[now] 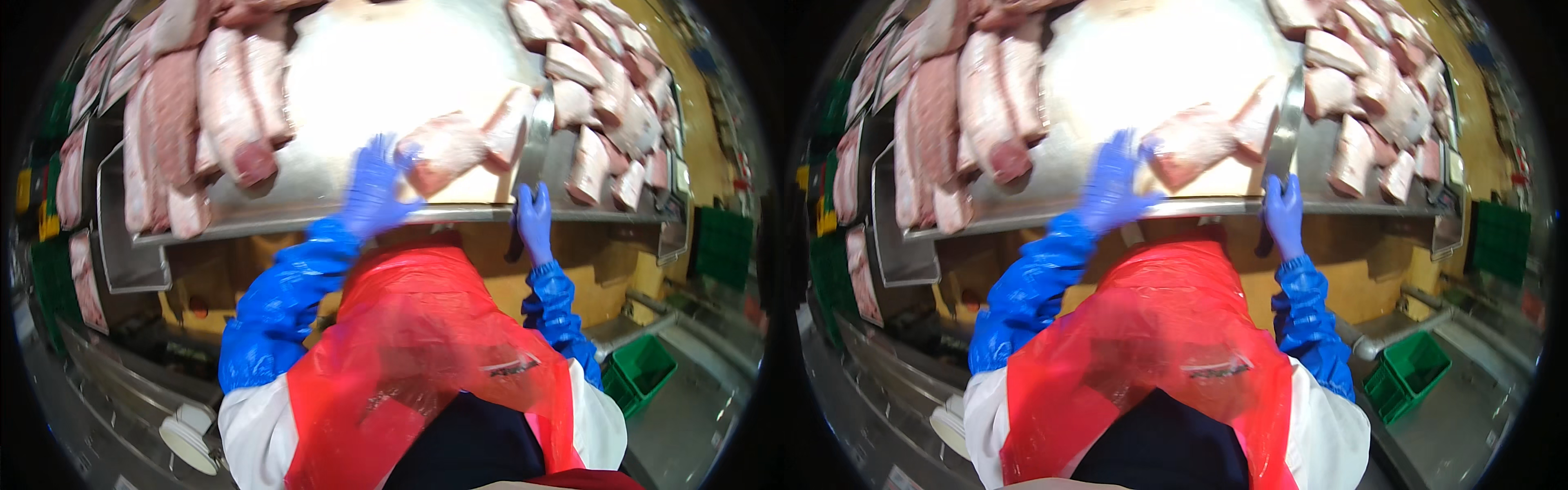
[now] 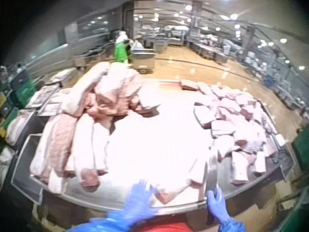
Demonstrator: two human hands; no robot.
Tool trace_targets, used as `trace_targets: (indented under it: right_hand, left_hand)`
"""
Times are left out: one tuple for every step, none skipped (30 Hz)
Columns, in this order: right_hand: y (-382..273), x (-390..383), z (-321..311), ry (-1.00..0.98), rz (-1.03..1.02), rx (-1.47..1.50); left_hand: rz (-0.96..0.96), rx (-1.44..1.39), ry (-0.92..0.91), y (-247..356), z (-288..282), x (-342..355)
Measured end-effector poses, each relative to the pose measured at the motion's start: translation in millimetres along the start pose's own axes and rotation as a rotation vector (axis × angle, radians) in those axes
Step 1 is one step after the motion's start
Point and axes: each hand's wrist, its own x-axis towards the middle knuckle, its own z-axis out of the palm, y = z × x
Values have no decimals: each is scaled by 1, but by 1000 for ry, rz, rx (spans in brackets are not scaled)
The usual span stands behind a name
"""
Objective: The person cuts large slabs of pork belly into smaller rectangular pieces using a knife on a cutting board. The cut pieces are stacked on the metal table to the right.
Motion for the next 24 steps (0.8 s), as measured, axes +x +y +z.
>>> trace_targets:
  right_hand:
    - [-5, 14, -11, 20, 7, 13]
    - [-10, 24, -19, 35, 21, 17]
    - [-20, 34, -24, 34, 26, 22]
    - [-19, 44, -39, 60, 46, 30]
    - [-6, 55, -59, 15, 99, 21]
    - [0, 63, -67, 31, 61, -56]
    - [17, 76, -78, -19, 106, 41]
    - [33, 91, -77, -91, 152, 277]
    - [34, 103, -70, -105, 156, 322]
    - [44, 118, -75, -247, 209, 456]
    - [39, 123, -68, -287, 190, 652]
    - [37, 133, -59, -282, 158, 787]
    - [51, 149, -60, -337, 90, 712]
    - [49, 156, -69, -288, 18, 656]
    - [42, 156, -73, -252, -56, 602]
    - [28, 151, -80, -99, -2, 558]
    - [23, 155, -105, 77, 51, 506]
    - [37, 173, -152, -42, -54, 437]
    - [49, 191, -199, 80, -258, 279]
    - [-15, 218, -200, 13, -284, 202]
    - [-42, 234, -240, 113, -217, 101]
    - [-52, 259, -271, 284, -35, 332]
    - [-51, 289, -305, 219, -119, 273]
    - [-60, 324, -327, 127, -217, 213]
  left_hand:
    - [228, 115, -41, 27, 49, 21]
    - [248, 321, -112, 39, 87, 45]
    - [301, 625, 132, 22, 120, 76]
    - [81, 276, -43, 22, 118, 117]
    - [-70, 288, -169, 37, 106, 151]
    - [-51, 173, -95, 23, 96, 179]
    - [-100, -92, -77, 10, 89, 206]
    - [-226, -634, -331, -2, 79, 237]
    - [-229, -871, -346, -16, 75, 255]
    - [-410, -1055, -411, -3, 89, 267]
    - [-616, -1226, -457, 9, 99, 264]
    - [-728, -1342, -481, 35, 113, 264]
    - [-843, -1452, -514, 71, 129, 264]
    - [-860, -1534, -508, 93, 140, 256]
    - [-877, -1617, -484, 108, 146, 254]
    - [-857, -1581, -469, 86, 172, 258]
    - [-744, -1766, -378, 105, 196, 268]
    - [-568, -1941, -352, 157, 208, 291]
    - [-354, -1917, -384, 222, 204, 320]
    - [-99, -1760, -435, 161, 241, 368]
    - [-175, -1645, -300, 215, 237, 396]
    - [-244, -1500, -181, 278, 217, 422]
    - [-160, -1498, -98, 290, 213, 437]
    - [-80, -1490, 22, 292, 198, 451]
